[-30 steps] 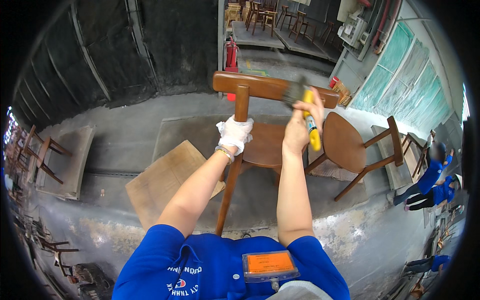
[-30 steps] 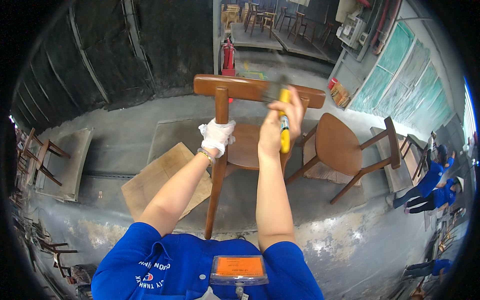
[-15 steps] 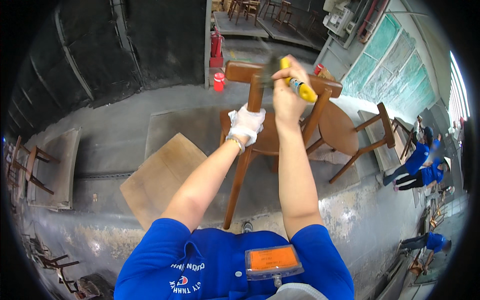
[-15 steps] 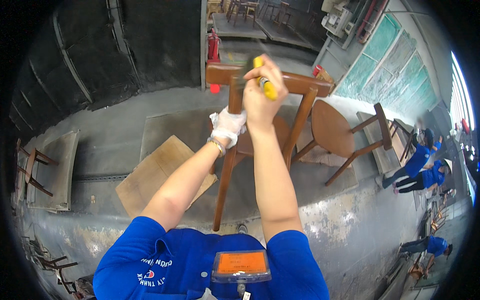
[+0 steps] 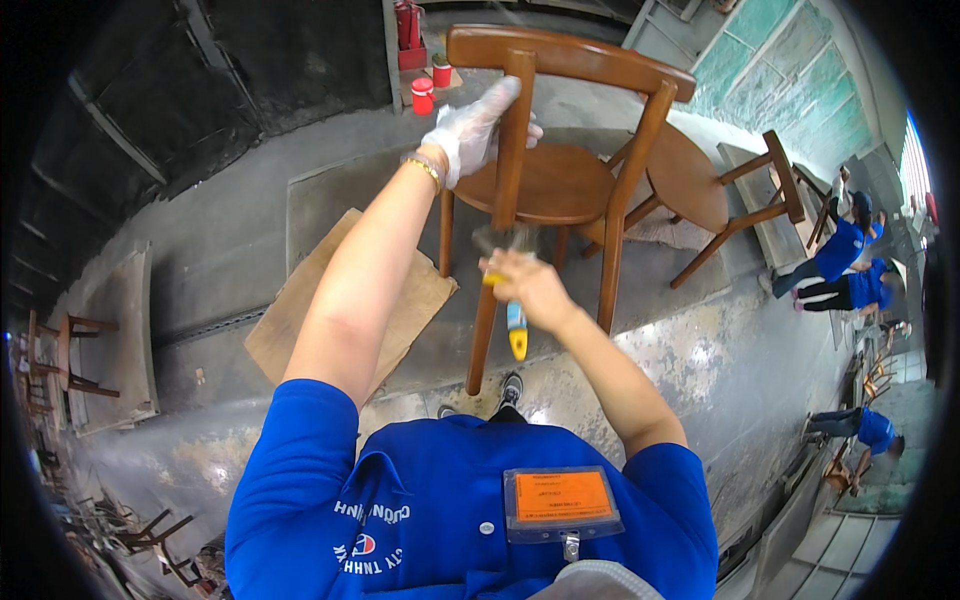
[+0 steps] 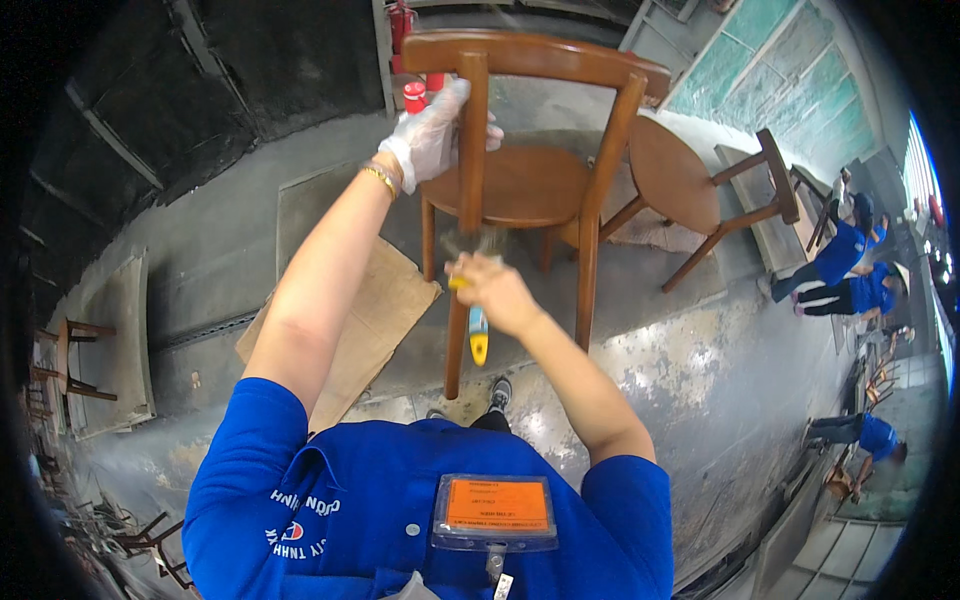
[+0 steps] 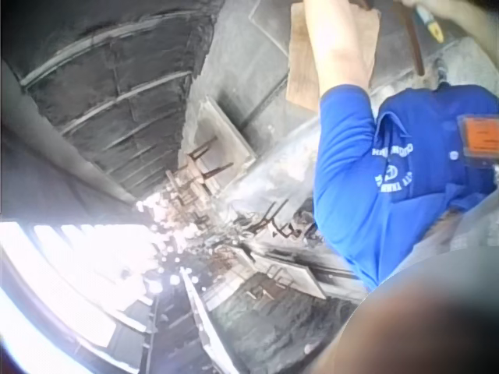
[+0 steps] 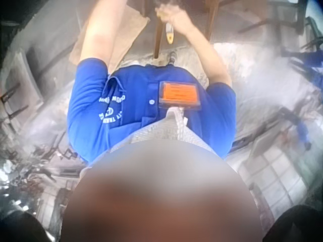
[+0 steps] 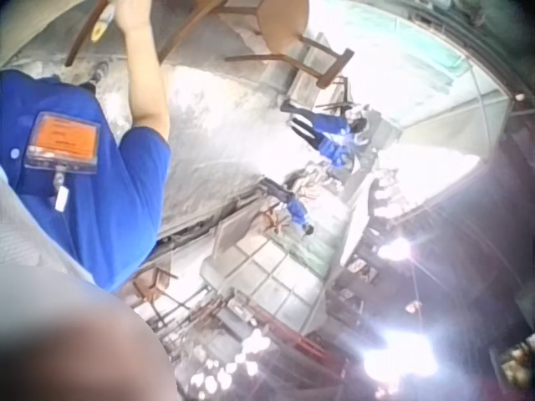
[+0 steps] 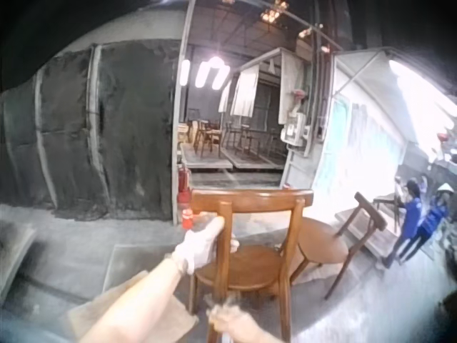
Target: The person paints a wooden chair with a brush, covering the seat, backrest, and legs. They reposition the chair multiple times to reach all surfaces and continue brushing until the entire chair is coated.
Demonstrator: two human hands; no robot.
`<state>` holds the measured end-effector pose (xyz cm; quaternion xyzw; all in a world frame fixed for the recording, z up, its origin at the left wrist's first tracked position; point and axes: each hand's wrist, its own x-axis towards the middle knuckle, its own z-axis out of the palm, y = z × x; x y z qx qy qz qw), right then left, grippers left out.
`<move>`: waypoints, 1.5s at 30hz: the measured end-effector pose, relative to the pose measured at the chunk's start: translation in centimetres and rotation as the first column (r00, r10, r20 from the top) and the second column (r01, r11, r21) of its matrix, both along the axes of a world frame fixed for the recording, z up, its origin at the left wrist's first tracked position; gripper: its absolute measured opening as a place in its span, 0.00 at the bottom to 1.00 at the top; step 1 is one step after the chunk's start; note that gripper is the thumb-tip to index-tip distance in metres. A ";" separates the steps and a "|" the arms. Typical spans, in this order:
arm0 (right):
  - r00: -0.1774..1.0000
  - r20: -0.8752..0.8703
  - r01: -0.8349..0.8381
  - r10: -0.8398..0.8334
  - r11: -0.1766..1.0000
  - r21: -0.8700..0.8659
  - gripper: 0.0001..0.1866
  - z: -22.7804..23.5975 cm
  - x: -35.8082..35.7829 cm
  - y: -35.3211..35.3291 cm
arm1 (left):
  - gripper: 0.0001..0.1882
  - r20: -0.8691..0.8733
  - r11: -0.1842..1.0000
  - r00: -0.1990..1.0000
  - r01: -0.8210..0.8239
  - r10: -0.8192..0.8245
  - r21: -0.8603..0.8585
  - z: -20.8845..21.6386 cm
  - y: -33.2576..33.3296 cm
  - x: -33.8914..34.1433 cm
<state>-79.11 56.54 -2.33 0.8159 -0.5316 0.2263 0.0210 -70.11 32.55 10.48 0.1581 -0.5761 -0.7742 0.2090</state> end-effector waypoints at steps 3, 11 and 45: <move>1.000 0.015 -0.027 0.024 0.958 0.287 0.06 -3.4 3.2 4.1 | 0.26 0.158 0.864 0.951 -0.161 0.265 -0.478 0.6 -0.3 -1.5; 0.954 0.168 0.273 -0.250 0.953 -0.130 0.06 -0.1 0.4 -2.7 | 0.16 -0.048 0.890 0.930 -0.362 0.364 -0.276 -2.0 -2.2 -6.1; -0.514 0.822 0.455 0.247 0.890 0.017 0.12 -12.0 -14.7 14.9 | 0.17 -0.026 0.915 0.915 -0.403 0.403 0.017 -2.1 -3.9 -8.1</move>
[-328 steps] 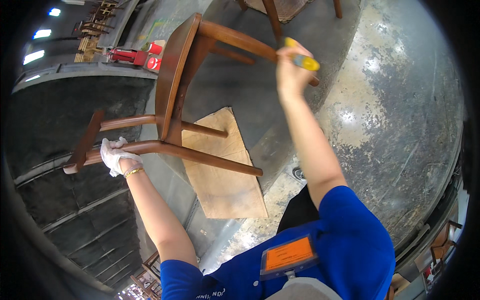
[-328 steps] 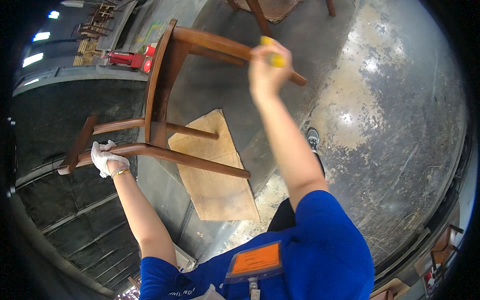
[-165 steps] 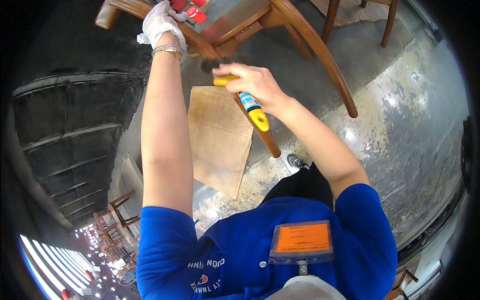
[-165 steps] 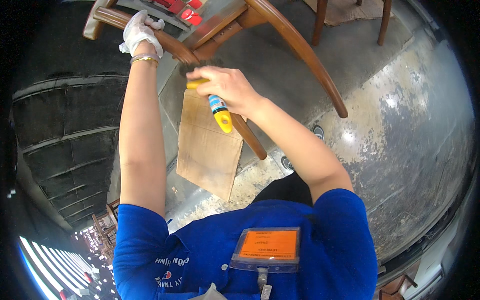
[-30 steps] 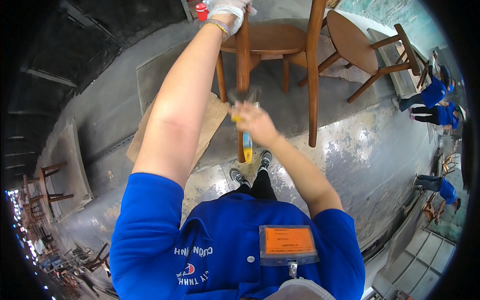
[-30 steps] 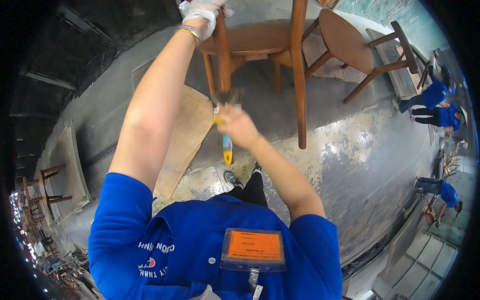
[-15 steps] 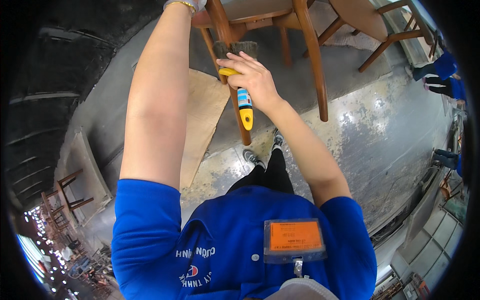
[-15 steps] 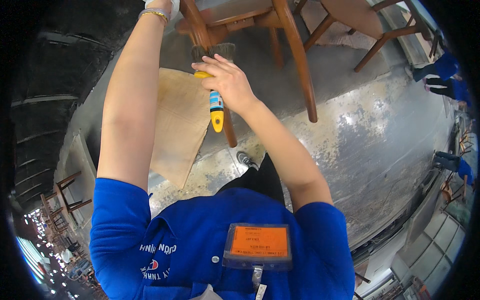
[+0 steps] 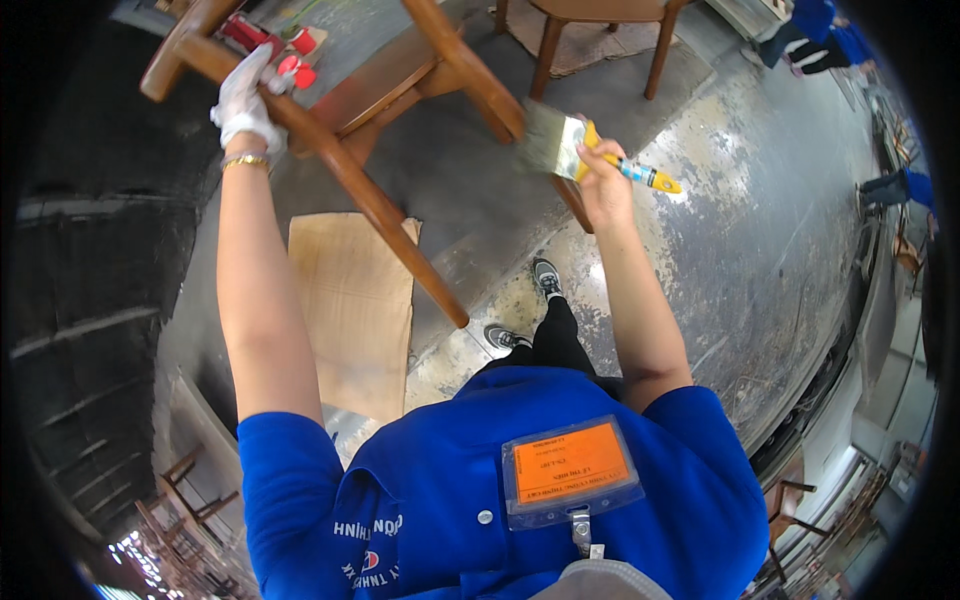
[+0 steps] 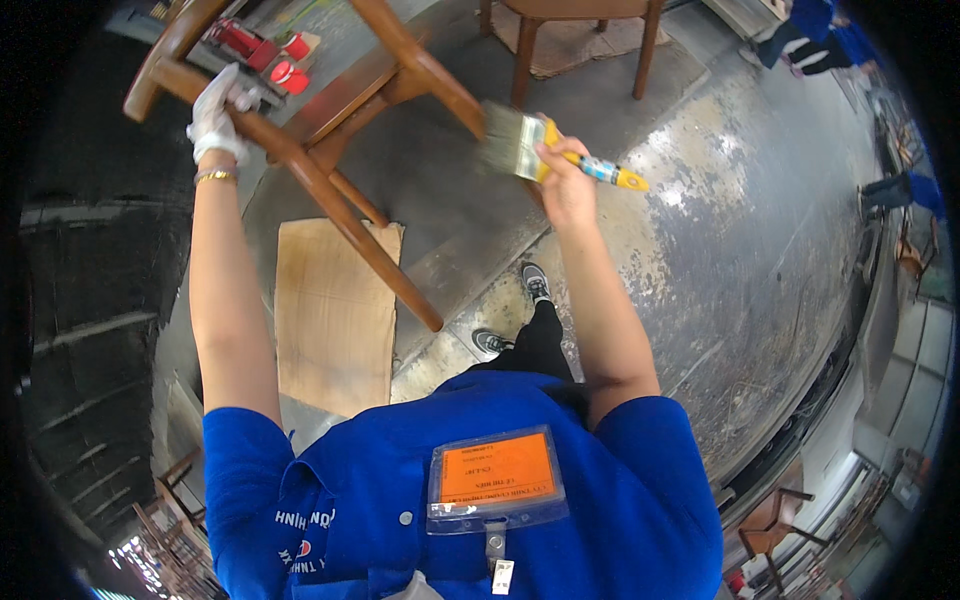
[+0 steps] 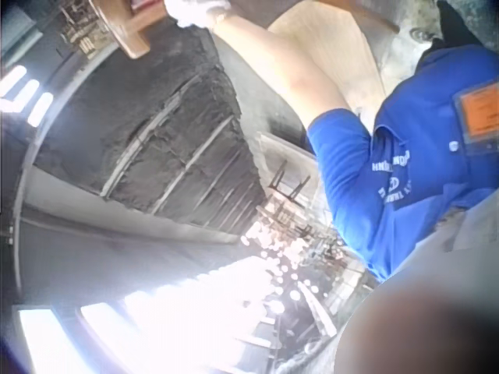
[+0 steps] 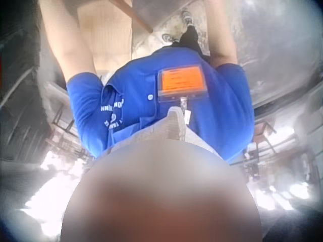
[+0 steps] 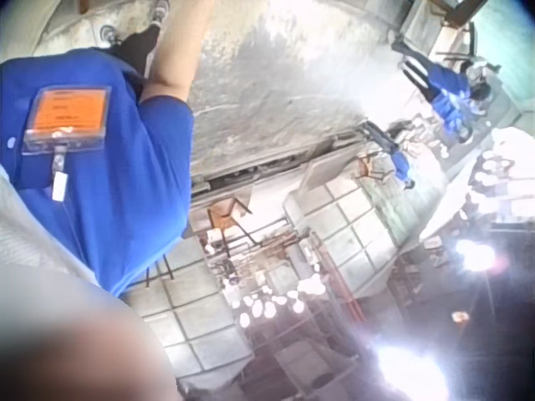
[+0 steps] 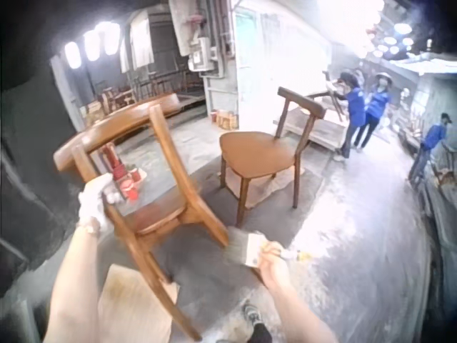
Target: The person paints a wooden chair with a brush, covering the seat, backrest, and legs. They reposition the chair multiple times to reach all surfaces and continue brushing until the entire chair is coated.
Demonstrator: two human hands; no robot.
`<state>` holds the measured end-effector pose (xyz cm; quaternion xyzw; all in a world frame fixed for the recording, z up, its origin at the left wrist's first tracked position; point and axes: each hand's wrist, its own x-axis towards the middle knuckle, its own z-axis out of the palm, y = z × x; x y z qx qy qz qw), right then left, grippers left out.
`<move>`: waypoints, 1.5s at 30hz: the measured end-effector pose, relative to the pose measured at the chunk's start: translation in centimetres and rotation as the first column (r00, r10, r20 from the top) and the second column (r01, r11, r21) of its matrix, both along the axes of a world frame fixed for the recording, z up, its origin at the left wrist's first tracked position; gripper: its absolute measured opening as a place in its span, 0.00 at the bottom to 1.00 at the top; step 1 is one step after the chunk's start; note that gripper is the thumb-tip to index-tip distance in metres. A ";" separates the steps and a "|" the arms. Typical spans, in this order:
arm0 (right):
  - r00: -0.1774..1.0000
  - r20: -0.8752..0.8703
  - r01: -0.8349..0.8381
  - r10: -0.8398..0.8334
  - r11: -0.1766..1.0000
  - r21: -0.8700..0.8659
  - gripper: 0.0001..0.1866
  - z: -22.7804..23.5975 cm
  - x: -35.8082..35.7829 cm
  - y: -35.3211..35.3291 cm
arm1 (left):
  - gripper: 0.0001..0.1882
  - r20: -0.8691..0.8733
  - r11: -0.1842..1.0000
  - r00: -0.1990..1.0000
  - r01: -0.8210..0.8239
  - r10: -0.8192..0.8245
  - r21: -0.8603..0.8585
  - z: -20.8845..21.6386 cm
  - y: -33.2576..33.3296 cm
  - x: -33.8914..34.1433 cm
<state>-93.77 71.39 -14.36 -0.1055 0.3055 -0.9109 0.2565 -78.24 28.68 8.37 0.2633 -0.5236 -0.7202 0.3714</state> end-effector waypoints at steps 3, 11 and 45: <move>0.881 0.294 0.143 -0.370 0.802 0.579 0.11 -8.3 -1.6 8.3 | 0.17 0.016 0.999 0.999 -0.029 0.029 -0.027 -0.2 0.4 0.0; 0.858 0.290 0.162 -0.424 0.759 0.631 0.10 -3.7 -3.4 -0.6 | 0.09 0.042 0.967 0.966 -0.256 0.256 0.010 -0.7 0.3 -0.4; 0.969 -0.028 0.130 -0.245 0.411 0.902 0.12 -14.3 -17.2 16.7 | 0.09 0.532 0.804 0.744 -0.013 0.405 -0.594 -8.1 29.0 -7.7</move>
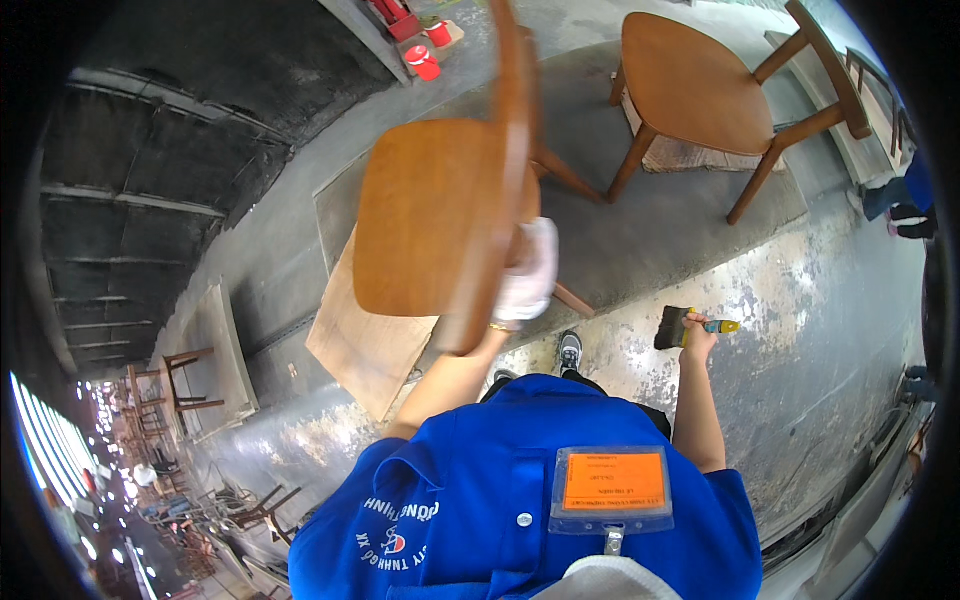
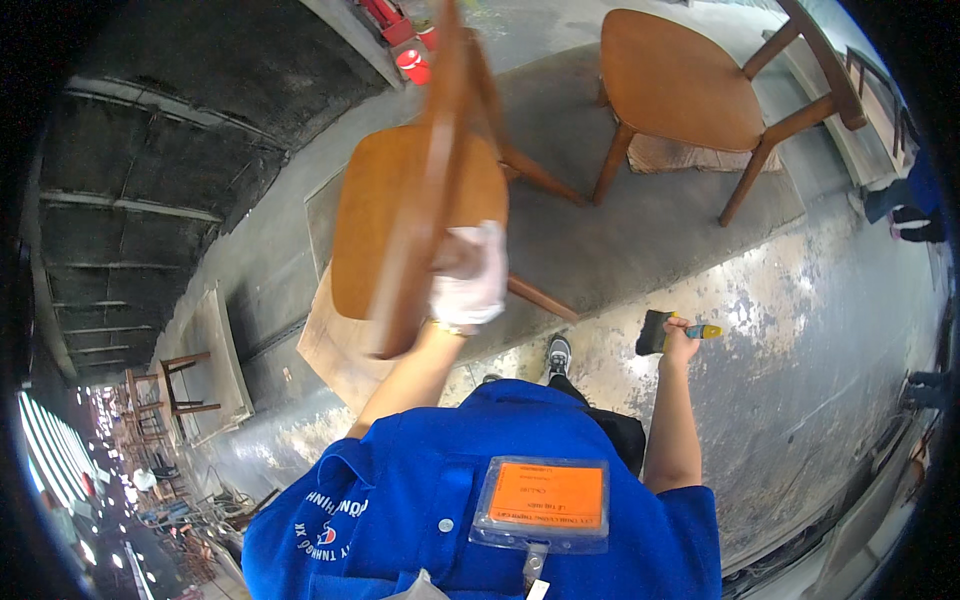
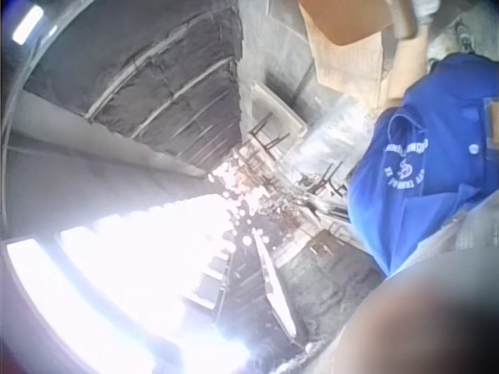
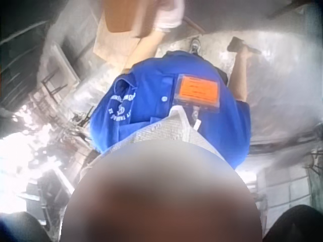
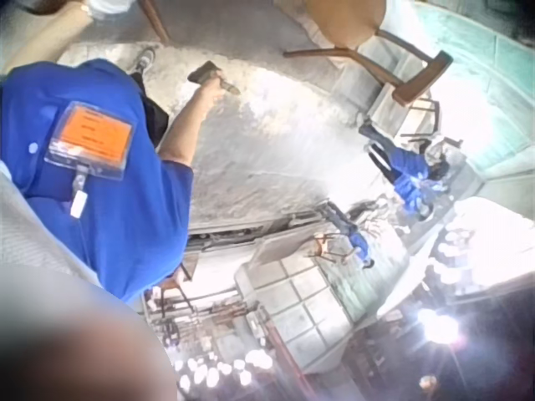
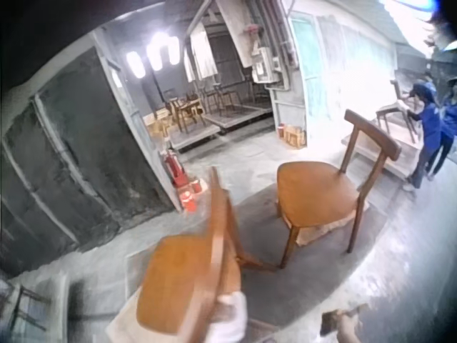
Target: The person paints a wooden chair with a brush, covering the seat, backrest, and legs. They reposition the chair multiple times to reach all surfaces and continue brushing until the entire chair is coated.
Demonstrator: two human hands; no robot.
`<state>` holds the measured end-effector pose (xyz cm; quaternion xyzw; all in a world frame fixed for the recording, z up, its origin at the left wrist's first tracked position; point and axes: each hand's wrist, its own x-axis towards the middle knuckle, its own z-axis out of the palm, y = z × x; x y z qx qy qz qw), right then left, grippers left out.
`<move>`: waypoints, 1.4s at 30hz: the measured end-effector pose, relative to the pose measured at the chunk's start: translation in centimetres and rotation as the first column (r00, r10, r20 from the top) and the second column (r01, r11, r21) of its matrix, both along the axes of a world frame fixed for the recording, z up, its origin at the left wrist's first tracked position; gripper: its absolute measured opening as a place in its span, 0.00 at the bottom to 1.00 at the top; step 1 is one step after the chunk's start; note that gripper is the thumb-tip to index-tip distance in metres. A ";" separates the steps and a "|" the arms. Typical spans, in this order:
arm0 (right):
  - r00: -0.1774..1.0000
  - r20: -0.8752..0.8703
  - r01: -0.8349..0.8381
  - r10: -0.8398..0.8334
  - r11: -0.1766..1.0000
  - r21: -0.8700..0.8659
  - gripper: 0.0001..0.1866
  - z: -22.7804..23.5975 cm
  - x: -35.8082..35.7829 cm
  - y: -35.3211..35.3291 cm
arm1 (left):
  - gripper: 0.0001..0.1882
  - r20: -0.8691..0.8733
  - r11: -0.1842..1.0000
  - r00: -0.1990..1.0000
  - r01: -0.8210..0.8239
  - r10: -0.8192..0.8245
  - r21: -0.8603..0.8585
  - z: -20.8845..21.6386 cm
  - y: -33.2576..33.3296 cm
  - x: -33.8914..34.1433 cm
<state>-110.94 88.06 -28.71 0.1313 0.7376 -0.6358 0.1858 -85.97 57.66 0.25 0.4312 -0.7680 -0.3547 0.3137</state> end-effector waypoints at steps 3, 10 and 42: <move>0.997 -0.038 -0.060 0.061 0.998 0.013 0.11 0.8 0.8 -0.8 | 0.13 0.068 0.912 0.933 0.360 -0.354 -0.195 -2.2 1.3 -2.3; 0.979 -0.120 -0.155 0.162 0.986 0.061 0.12 1.5 3.9 4.5 | 0.23 -0.120 0.897 0.896 0.404 -0.428 -0.182 -2.6 1.8 -2.3; 0.997 0.037 0.060 -0.065 0.391 -0.918 0.13 17.5 16.8 -12.8 | 0.13 0.903 0.963 0.430 0.238 0.012 -0.126 -11.5 -6.7 26.6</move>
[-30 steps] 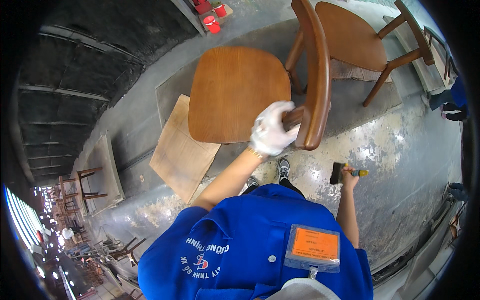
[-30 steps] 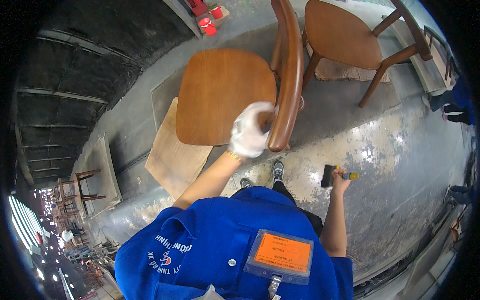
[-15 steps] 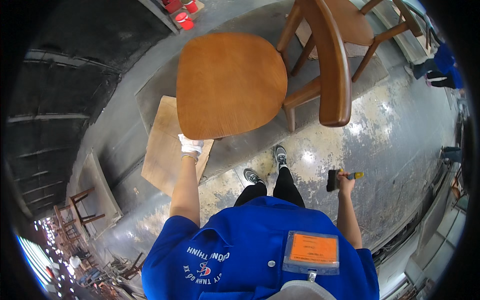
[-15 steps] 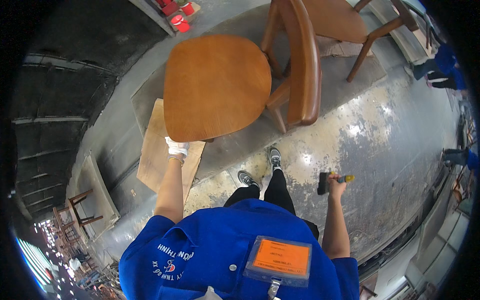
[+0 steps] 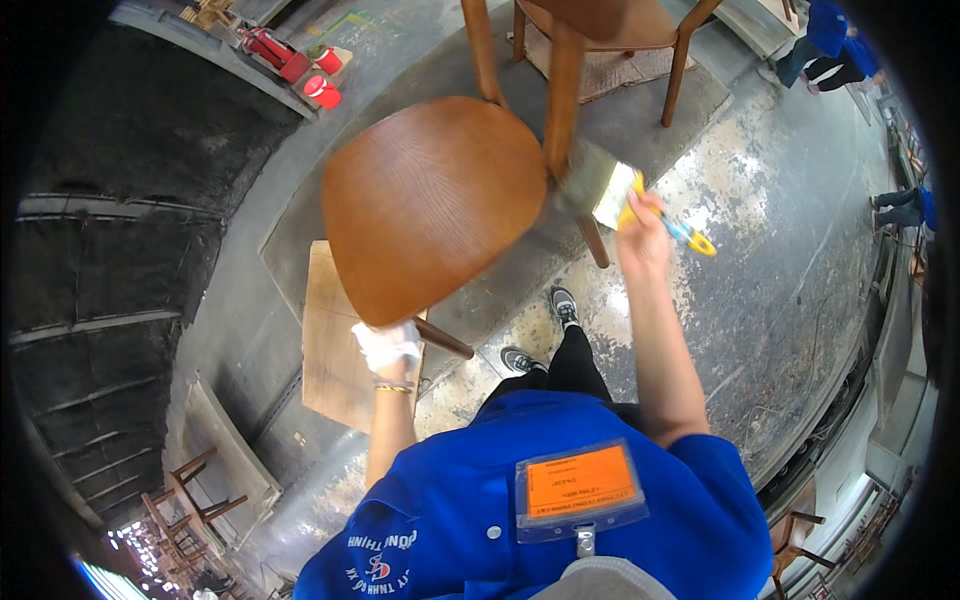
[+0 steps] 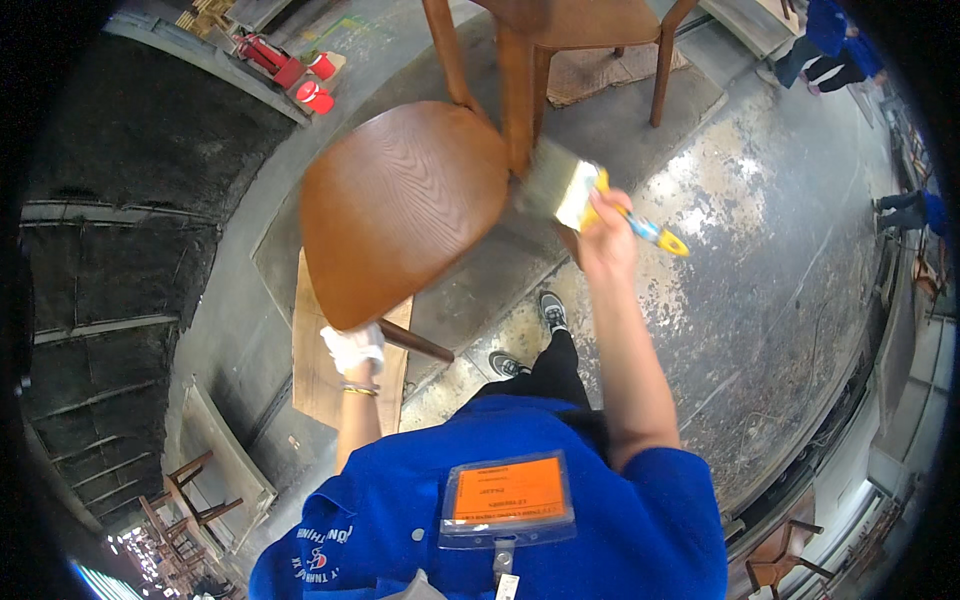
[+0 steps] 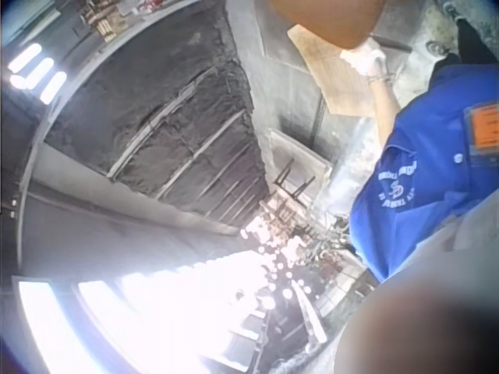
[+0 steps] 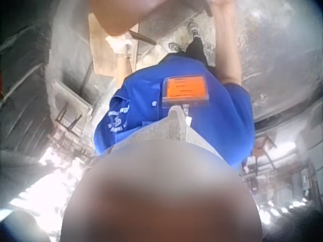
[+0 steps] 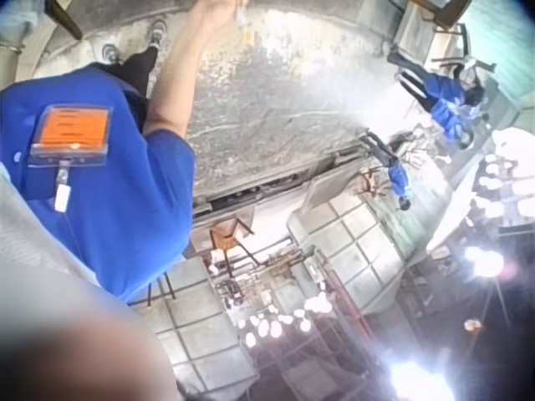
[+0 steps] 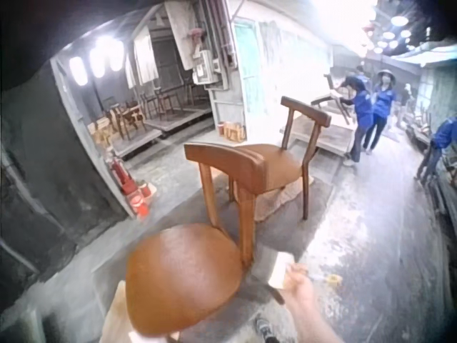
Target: The person paints a wooden chair with a brush, covering the seat, backrest, and legs. They reposition the chair multiple times to reach all surfaces and continue brushing until the entire chair is coated.
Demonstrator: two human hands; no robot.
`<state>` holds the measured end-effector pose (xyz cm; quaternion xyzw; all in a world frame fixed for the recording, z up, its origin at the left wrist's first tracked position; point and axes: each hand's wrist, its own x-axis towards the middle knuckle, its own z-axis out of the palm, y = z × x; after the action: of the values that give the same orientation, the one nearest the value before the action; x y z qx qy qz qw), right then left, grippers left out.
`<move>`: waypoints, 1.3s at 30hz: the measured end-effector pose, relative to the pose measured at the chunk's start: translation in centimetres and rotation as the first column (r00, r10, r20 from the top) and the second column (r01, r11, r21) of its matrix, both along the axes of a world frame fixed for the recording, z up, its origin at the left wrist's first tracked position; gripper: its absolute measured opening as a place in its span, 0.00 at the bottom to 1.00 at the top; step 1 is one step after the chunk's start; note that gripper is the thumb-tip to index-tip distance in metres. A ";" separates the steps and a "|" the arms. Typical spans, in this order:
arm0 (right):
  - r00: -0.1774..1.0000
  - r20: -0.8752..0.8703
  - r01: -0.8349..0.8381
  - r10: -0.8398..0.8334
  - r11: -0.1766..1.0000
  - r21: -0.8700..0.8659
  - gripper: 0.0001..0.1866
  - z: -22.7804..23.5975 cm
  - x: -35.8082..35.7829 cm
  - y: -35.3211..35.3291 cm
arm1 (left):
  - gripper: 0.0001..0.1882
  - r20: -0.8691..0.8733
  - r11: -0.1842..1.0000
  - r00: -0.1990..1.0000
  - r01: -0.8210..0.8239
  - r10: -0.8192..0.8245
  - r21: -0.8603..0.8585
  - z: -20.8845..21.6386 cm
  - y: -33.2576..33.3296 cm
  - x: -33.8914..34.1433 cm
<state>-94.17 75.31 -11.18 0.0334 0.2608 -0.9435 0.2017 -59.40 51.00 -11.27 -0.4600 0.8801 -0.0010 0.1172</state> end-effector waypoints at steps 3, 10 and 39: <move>0.993 -0.105 0.039 -0.051 0.993 -0.112 0.14 -1.5 -1.6 -7.6 | 0.16 -0.337 0.955 0.893 -0.283 0.297 0.092 2.1 -3.2 -2.1; 0.803 0.228 0.412 -0.551 0.789 0.455 0.13 -16.3 -1.8 -3.5 | 0.16 -0.833 0.929 0.448 -0.317 0.324 0.191 1.9 -10.4 -8.1; 0.716 -0.533 0.672 -0.451 0.652 0.351 0.11 0.3 0.3 -27.3 | 0.23 -0.755 0.760 -0.112 0.009 0.646 0.650 5.1 -15.9 -13.6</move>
<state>-93.87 48.06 -10.84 -0.0254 0.5172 -0.8358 -0.1824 -73.01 35.11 -6.16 -0.4851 0.5139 0.5574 -0.4358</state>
